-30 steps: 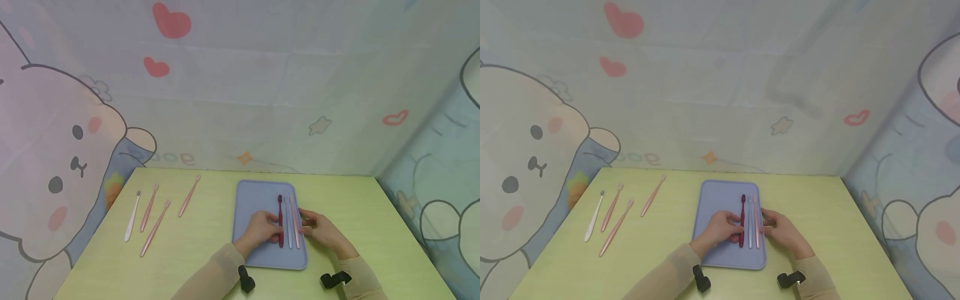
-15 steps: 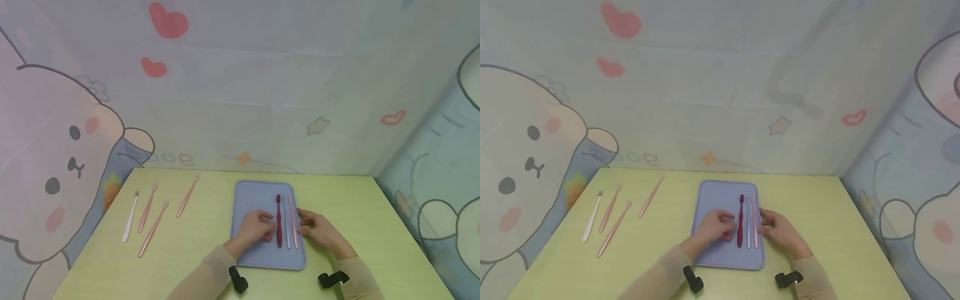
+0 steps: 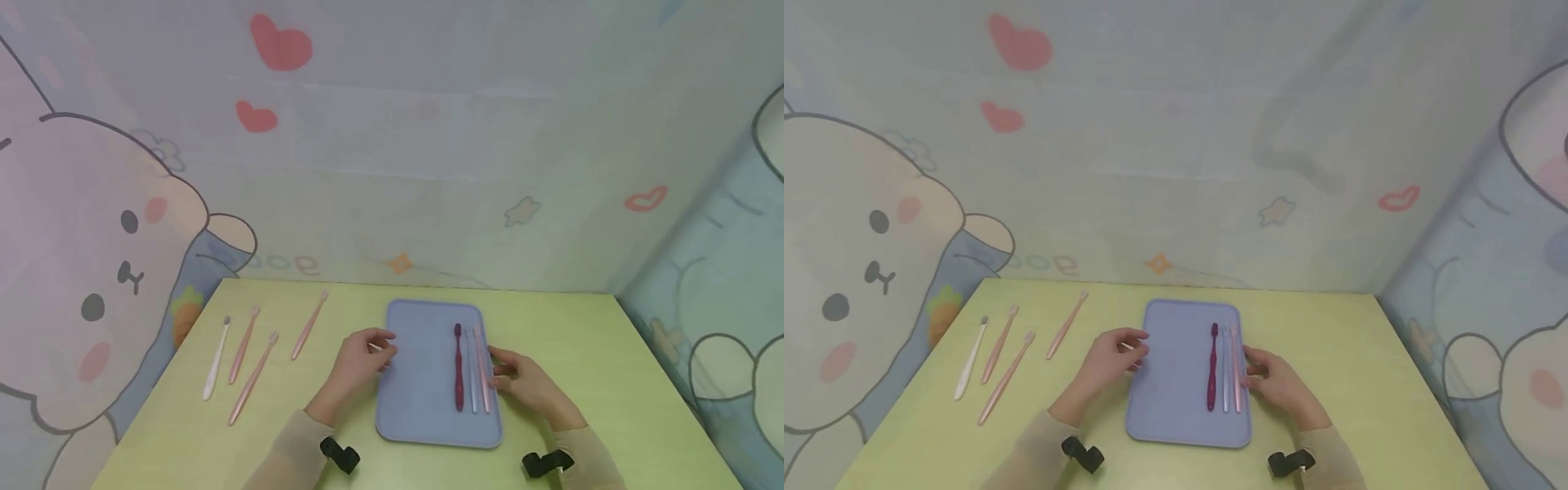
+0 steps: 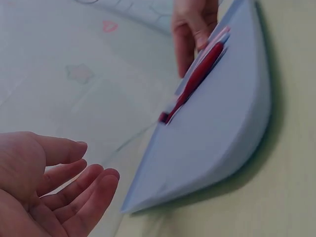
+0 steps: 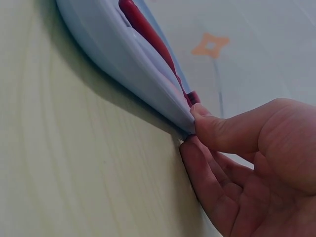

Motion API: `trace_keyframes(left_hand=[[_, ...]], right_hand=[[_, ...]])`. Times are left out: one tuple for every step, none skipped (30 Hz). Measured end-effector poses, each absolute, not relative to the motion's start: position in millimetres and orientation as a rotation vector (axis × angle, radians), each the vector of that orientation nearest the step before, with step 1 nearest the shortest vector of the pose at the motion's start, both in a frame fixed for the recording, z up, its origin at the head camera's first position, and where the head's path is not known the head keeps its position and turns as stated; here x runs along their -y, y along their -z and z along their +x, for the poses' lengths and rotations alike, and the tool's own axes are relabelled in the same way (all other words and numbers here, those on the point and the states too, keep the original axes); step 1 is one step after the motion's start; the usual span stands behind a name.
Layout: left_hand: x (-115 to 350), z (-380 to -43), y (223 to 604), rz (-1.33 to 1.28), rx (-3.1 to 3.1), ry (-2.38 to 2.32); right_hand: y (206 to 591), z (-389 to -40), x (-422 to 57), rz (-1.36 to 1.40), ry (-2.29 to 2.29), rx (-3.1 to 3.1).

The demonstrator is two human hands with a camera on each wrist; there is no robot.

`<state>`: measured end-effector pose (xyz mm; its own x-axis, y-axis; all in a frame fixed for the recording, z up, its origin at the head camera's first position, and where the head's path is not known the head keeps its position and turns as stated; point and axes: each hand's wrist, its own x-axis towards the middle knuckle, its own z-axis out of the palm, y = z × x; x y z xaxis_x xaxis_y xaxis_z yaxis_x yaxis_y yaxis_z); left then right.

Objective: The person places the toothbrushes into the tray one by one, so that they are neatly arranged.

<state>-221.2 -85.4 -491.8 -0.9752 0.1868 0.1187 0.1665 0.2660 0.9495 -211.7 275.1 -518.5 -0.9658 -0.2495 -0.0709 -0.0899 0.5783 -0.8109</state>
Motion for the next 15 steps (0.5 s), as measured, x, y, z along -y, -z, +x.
trace_keyframes(left_hand=[[91, -221, 490, 0.334, -2.49, -1.876], [97, -221, 489, 0.319, -2.487, -1.897], [103, -221, 487, 0.303, -2.485, -1.913], [108, -221, 486, 0.288, -2.485, -1.928], [112, -221, 486, 0.27, -2.488, -1.938], [117, -221, 485, 0.253, -2.484, -1.956], [121, -220, 485, 0.231, -2.477, -1.977], [125, -219, 486, 0.211, -2.473, -1.996], [129, -217, 487, 0.189, -2.471, -2.012], [132, -215, 488, 0.168, -2.469, -2.029], [135, -213, 489, 0.151, -2.464, -2.046], [138, -212, 489, 0.136, -2.459, -2.064], [140, -211, 490, 0.117, -2.455, -2.076], [142, -210, 491, 0.101, -2.456, -2.079], [144, -210, 492, 0.085, -2.453, -2.085]], right_hand=[[519, -211, -275, -0.278, 1.344, -2.627], [519, -210, -275, -0.279, 1.346, -2.626], [520, -210, -275, -0.263, 1.355, -2.62], [521, -210, -274, -0.261, 1.355, -2.621], [521, -211, -274, -0.261, 1.357, -2.618], [523, -212, -274, -0.26, 1.35, -2.618], [525, -212, -273, -0.26, 1.345, -2.616], [527, -212, -272, -0.26, 1.343, -2.611], [530, -212, -272, -0.266, 1.342, -2.605], [532, -211, -271, -0.268, 1.342, -2.598], [534, -210, -271, -0.273, 1.342, -2.593], [535, -209, -272, -0.276, 1.34, -2.591], [537, -208, -272, -0.278, 1.344, -2.586], [537, -207, -273, -0.279, 1.345, -2.585], [537, -206, -274, -0.279, 1.345, -2.586]])
